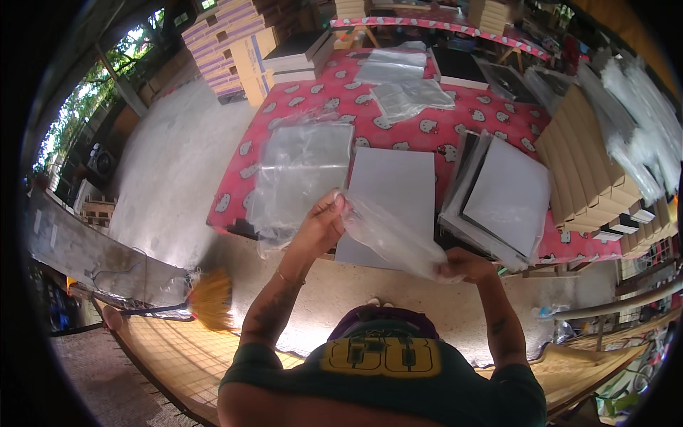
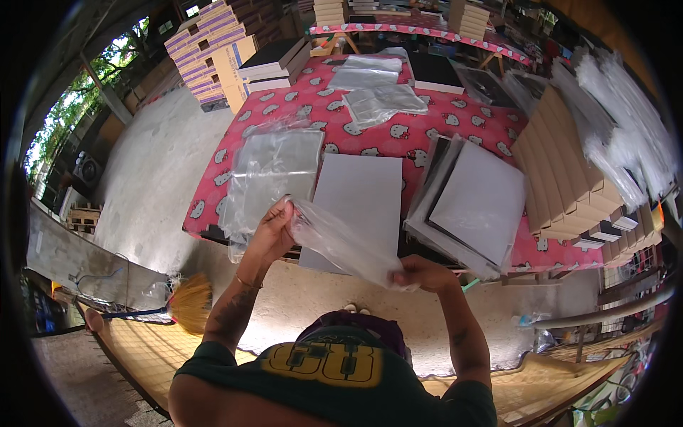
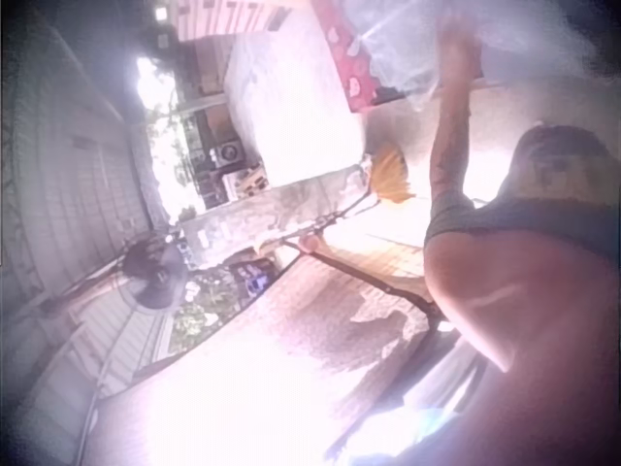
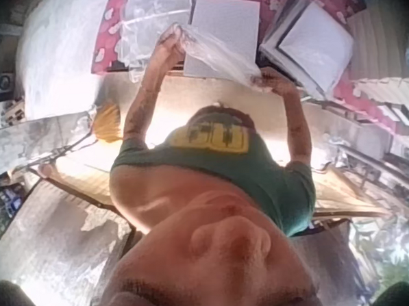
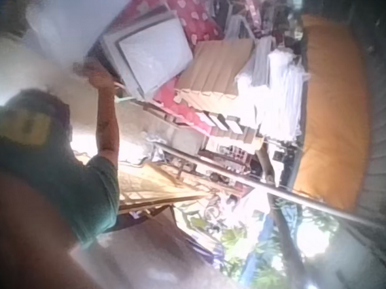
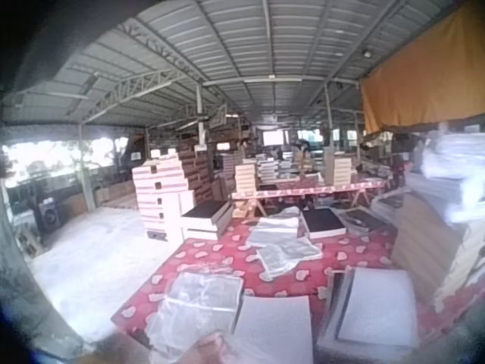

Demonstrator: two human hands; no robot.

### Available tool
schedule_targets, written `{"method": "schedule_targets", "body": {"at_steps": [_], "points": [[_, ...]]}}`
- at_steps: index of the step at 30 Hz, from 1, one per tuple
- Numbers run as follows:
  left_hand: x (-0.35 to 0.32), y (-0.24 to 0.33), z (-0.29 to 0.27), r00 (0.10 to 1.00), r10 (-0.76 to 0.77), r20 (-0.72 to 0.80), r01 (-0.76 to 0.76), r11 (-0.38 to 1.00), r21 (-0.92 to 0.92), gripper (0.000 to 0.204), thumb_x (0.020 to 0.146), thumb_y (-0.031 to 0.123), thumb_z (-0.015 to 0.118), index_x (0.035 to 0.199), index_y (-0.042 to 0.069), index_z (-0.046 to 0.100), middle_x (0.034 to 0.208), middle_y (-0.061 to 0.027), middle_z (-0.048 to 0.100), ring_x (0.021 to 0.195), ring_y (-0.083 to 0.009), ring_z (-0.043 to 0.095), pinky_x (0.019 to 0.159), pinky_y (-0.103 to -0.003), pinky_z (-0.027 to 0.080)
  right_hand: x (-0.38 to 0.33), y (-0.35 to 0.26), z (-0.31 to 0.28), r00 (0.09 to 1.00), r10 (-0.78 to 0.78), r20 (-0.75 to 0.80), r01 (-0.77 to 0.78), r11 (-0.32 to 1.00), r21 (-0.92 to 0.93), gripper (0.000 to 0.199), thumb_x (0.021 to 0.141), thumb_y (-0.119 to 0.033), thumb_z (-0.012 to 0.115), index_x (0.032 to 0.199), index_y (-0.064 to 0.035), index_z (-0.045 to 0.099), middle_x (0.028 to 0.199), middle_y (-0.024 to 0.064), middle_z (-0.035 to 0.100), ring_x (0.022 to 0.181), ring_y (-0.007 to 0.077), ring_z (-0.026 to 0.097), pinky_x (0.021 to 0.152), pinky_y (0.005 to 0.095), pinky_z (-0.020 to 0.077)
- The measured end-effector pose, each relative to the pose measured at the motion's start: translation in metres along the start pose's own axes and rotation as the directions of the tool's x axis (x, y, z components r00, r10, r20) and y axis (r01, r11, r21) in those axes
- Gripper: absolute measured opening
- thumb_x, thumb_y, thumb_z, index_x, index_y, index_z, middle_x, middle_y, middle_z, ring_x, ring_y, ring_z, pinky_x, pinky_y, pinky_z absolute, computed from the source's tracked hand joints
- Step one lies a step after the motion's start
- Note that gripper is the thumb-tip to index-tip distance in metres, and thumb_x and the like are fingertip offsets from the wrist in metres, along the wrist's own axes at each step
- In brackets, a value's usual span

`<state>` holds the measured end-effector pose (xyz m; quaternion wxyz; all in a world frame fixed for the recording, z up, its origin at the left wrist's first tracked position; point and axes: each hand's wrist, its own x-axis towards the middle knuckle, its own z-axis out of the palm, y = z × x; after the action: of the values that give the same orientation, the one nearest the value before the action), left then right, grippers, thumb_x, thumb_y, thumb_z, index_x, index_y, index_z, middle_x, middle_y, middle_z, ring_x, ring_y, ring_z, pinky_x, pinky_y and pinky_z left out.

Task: The person places white and black square items into plastic bags and stacks them on a table.

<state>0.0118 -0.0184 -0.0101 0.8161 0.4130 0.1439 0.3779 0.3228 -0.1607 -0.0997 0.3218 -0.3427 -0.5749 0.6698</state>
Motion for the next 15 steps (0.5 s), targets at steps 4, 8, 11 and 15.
{"method": "schedule_targets", "body": {"at_steps": [4,8,11,15], "points": [[-0.018,-0.02,-0.057,0.906,-0.414,-0.085,0.419,0.854,0.309,0.026,0.093,0.028,0.057,0.102,0.003,0.059,0.092,-0.0061,0.063,0.09,-0.0182,0.063,0.074,-0.028,0.051,-0.01,0.011,0.005,0.799,0.006,-0.601,0.459,0.64,0.616,0.027,0.091,-0.031,0.058,0.092,-0.0043,0.061,0.091,0.0073,0.064,0.083,0.0194,0.06,0.076,0.0337,0.0466],[-0.042,-0.043,-0.082,0.893,-0.407,0.192,0.385,0.912,0.145,0.043,0.08,0.01,0.059,0.121,0.001,0.052,0.098,-0.0103,0.063,0.091,-0.022,0.061,0.07,-0.028,0.05,-0.036,0.031,-0.019,0.952,-0.224,-0.208,0.304,0.769,0.563,0.02,0.082,-0.019,0.061,0.096,-0.0047,0.057,0.085,0.0095,0.059,0.085,0.0224,0.06,0.085,0.0412,0.0472],[-0.062,-0.069,-0.097,0.966,-0.239,-0.093,0.244,0.969,0.044,0.046,0.074,0.005,0.054,0.12,0.002,0.05,0.093,-0.0113,0.062,0.079,-0.0187,0.06,0.067,-0.031,0.049,-0.018,0.046,0.027,0.884,0.165,-0.437,-0.115,0.984,0.14,0.025,0.078,-0.006,0.059,0.101,-0.0021,0.052,0.08,0.0089,0.056,0.069,0.0171,0.058,0.061,0.033,0.0503],[-0.085,-0.108,-0.088,0.901,-0.042,-0.433,0.278,0.82,0.5,0.032,0.08,0.002,0.052,0.112,0.003,0.051,0.068,-0.007,0.055,0.053,-0.0136,0.053,0.051,-0.03,0.048,-0.002,0.085,0.074,0.461,0.205,-0.863,-0.374,0.927,0.02,0.043,0.081,0.001,0.05,0.125,-0.0032,0.049,0.083,0.0086,0.052,0.062,0.0137,0.057,0.047,0.0263,0.0481]]}}
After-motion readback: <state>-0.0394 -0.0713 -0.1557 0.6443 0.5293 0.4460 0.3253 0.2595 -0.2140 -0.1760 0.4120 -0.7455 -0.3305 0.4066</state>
